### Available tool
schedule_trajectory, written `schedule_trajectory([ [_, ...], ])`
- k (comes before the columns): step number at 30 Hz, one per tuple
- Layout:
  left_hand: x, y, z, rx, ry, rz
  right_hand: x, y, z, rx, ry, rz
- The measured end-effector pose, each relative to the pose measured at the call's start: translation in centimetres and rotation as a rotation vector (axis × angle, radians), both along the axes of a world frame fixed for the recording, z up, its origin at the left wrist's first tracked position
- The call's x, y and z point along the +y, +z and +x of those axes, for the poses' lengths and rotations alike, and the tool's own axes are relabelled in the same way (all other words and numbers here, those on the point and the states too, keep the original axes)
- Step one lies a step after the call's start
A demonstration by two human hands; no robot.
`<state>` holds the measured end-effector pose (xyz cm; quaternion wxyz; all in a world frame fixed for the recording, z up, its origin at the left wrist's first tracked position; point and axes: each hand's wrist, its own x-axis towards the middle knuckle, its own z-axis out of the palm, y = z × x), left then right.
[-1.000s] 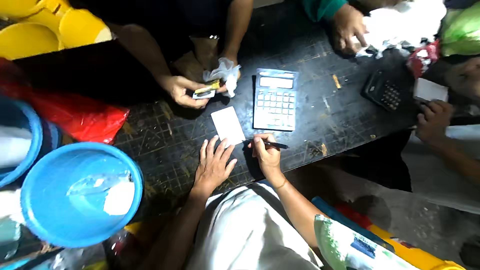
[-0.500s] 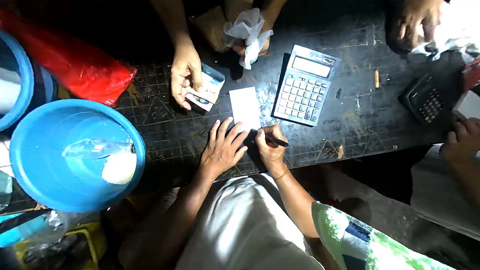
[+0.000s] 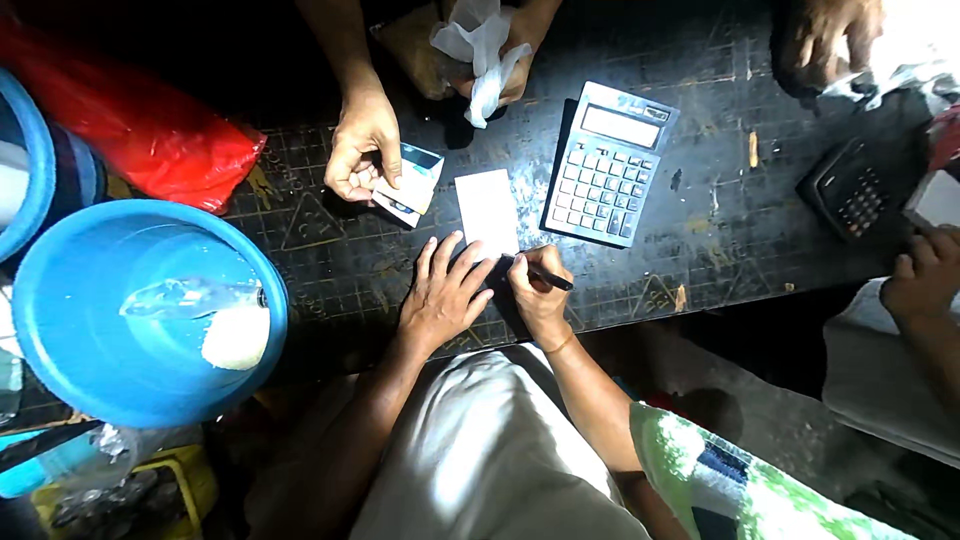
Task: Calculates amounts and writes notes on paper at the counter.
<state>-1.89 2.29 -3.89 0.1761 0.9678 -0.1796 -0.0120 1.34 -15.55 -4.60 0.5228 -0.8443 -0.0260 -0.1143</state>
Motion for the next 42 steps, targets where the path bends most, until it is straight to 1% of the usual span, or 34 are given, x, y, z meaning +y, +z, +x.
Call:
schedule_trajectory([
  [4, 0.0, 0.0, 0.0, -0.009, 0.000, -0.001, 0.2, 0.0, 0.1, -0.011, -0.019, 0.056],
  [7, 0.0, 0.0, 0.0, -0.005, -0.003, 0.001, 0.1, 0.1, 0.0, -0.012, -0.012, 0.023],
  [11, 0.1, -0.1, 0.0, -0.005, 0.001, 0.005, -0.2, 0.2, 0.0, 0.013, -0.023, 0.136],
  [13, 0.1, -0.1, 0.0, -0.004, -0.001, 0.007, -0.2, 0.1, 0.0, 0.018, -0.024, 0.123],
  [17, 0.0, 0.0, 0.0, -0.002, 0.000, 0.008, -0.1, 0.1, 0.0, 0.009, -0.039, 0.015],
  [22, 0.0, 0.0, 0.0, -0.011, -0.002, -0.009, -0.3, 0.1, -0.2, -0.004, -0.011, 0.040],
  [27, 0.0, -0.1, 0.0, -0.009, -0.001, -0.006, -0.3, 0.0, -0.1, -0.034, -0.029, 0.071],
  [31, 0.0, -0.2, -0.1, -0.011, 0.003, 0.001, -0.2, -0.1, -0.1, -0.024, -0.039, 0.029],
  [36, 0.0, -0.1, 0.0, -0.010, 0.000, 0.003, 0.0, -0.2, -0.2, -0.042, -0.062, 0.049],
  [38, 0.1, -0.1, 0.0, -0.014, 0.001, 0.001, 0.2, 0.0, -0.2, 0.007, -0.084, 0.090],
  [41, 0.1, -0.1, 0.0, -0.011, -0.004, 0.003, -1.2, 2.1, 0.1, 0.264, -0.058, 0.253],
  [42, 0.0, 0.0, 0.0, -0.007, -0.003, 0.004, -2.0, 2.8, 0.5, 0.319, -0.040, 0.240],
])
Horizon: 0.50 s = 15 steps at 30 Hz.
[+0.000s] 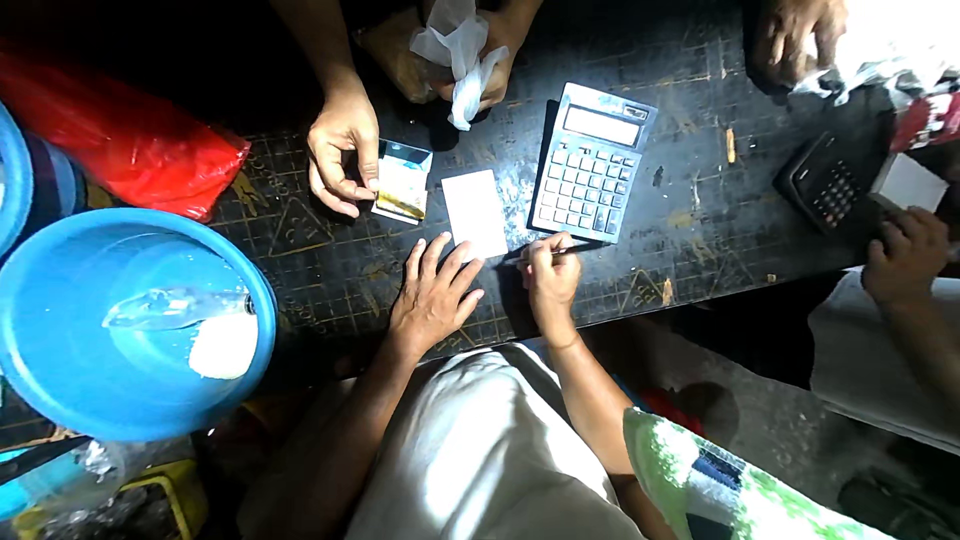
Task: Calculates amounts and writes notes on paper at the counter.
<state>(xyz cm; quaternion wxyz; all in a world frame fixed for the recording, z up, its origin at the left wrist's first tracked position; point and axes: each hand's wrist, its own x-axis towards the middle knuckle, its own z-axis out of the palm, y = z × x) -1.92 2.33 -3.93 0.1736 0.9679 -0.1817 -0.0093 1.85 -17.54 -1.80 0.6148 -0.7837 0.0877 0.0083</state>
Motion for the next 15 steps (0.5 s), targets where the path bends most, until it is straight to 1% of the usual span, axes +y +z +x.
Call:
schedule_trajectory([
  [1, 0.0, 0.0, 0.0, 0.003, 0.004, -0.001, -0.8, 0.5, 0.5, 0.020, 0.039, -0.092],
  [4, 0.0, 0.1, 0.2, 0.004, 0.009, 0.003, -2.5, 2.2, 1.3, 0.075, 0.242, -0.657],
  [5, 0.0, 0.2, 0.2, 0.009, 0.009, 0.001, -2.6, 2.5, 1.3, 0.102, 0.301, -0.793],
  [6, 0.0, 0.3, 0.1, 0.011, 0.008, -0.004, -2.5, 2.5, 1.1, 0.106, 0.332, -0.864],
  [7, 0.0, 0.3, 0.0, 0.010, 0.009, -0.011, -2.5, 2.3, 0.9, 0.092, 0.339, -0.886],
  [9, -0.1, 0.3, -0.1, 0.004, 0.010, -0.013, -2.8, 1.7, 0.4, 0.016, 0.294, -0.845],
  [13, -0.3, 0.3, 0.2, -0.024, 0.013, -0.009, -6.1, 0.0, -0.2, -0.329, 0.008, -0.768],
  [15, -0.3, 0.4, 0.1, -0.040, 0.011, -0.005, -8.3, -0.6, 0.5, -0.402, -0.080, -0.771],
])
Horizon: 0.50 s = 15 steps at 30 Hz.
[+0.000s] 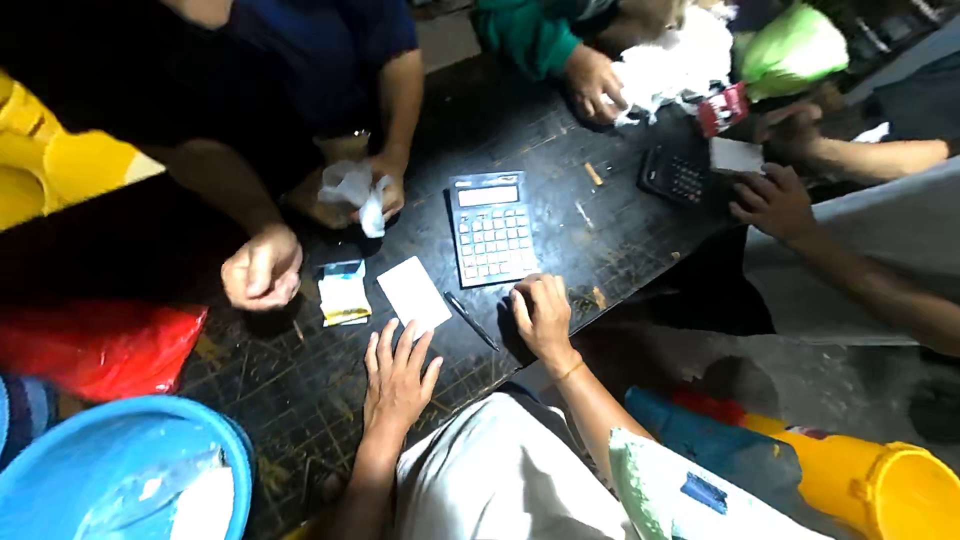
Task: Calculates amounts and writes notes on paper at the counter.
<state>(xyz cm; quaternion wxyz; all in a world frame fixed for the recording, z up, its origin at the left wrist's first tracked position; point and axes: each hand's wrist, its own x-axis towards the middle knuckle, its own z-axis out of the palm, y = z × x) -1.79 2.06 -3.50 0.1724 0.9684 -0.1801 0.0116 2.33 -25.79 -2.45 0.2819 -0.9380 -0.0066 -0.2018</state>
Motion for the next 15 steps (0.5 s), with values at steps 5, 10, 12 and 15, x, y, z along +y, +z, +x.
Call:
schedule_trajectory([
  [5, 0.0, 0.0, -0.2, -0.030, -0.010, 0.017, -2.7, -1.3, 2.3, 0.024, 0.068, -0.011],
  [10, 0.0, -0.1, -0.2, -0.040, -0.012, 0.025, -2.8, -1.1, 3.1, 0.087, 0.056, -0.043],
  [12, 0.0, -0.1, -0.3, -0.035, -0.010, 0.025, -2.6, -0.8, 2.9, 0.017, 0.055, 0.003],
  [15, 0.1, 0.0, -0.4, -0.020, -0.006, 0.031, -1.6, -0.7, 2.4, -0.071, 0.116, 0.059],
])
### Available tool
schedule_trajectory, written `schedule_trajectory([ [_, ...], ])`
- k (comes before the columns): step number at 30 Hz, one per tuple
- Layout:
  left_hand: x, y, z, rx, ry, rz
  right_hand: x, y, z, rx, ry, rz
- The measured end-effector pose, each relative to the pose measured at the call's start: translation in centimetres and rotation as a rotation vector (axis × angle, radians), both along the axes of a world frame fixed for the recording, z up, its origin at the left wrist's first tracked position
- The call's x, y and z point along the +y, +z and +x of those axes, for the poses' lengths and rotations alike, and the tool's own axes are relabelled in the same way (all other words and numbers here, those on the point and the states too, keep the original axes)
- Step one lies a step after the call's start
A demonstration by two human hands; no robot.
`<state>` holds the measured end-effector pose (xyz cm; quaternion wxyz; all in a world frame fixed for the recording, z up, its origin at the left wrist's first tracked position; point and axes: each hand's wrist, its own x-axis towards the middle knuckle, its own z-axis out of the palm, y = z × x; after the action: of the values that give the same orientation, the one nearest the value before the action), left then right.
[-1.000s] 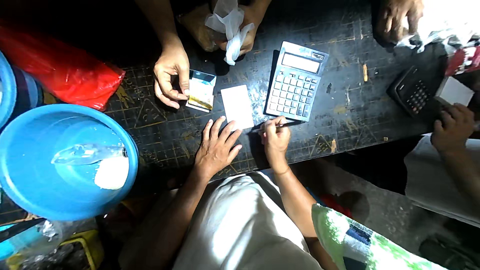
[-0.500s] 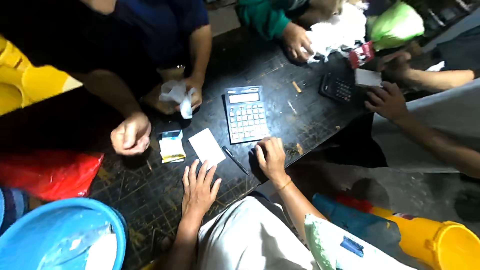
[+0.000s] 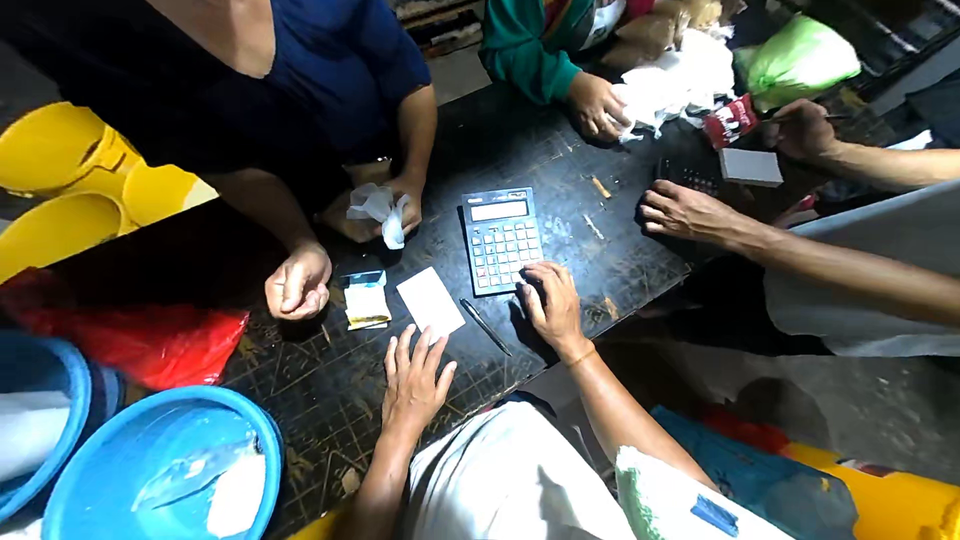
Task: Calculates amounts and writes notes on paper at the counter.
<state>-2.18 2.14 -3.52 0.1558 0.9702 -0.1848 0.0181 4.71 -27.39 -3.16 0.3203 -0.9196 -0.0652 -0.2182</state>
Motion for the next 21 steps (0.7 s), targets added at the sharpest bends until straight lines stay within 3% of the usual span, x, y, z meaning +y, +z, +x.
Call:
schedule_trajectory([
  [4, -0.1, 0.0, 0.1, 0.015, 0.004, 0.002, 1.4, 0.0, 0.0, -0.030, 0.079, 0.034],
  [11, 0.0, -0.2, 0.2, 0.015, 0.007, -0.018, 3.1, 0.2, 0.9, 0.064, 0.195, -0.089],
  [17, 0.0, -0.3, 0.2, 0.029, 0.011, -0.018, 2.3, 0.3, 2.3, 0.094, 0.109, -0.129],
  [21, 0.0, -0.2, 0.3, 0.028, 0.015, -0.013, 2.2, 0.5, 0.9, -0.013, 0.095, -0.074],
])
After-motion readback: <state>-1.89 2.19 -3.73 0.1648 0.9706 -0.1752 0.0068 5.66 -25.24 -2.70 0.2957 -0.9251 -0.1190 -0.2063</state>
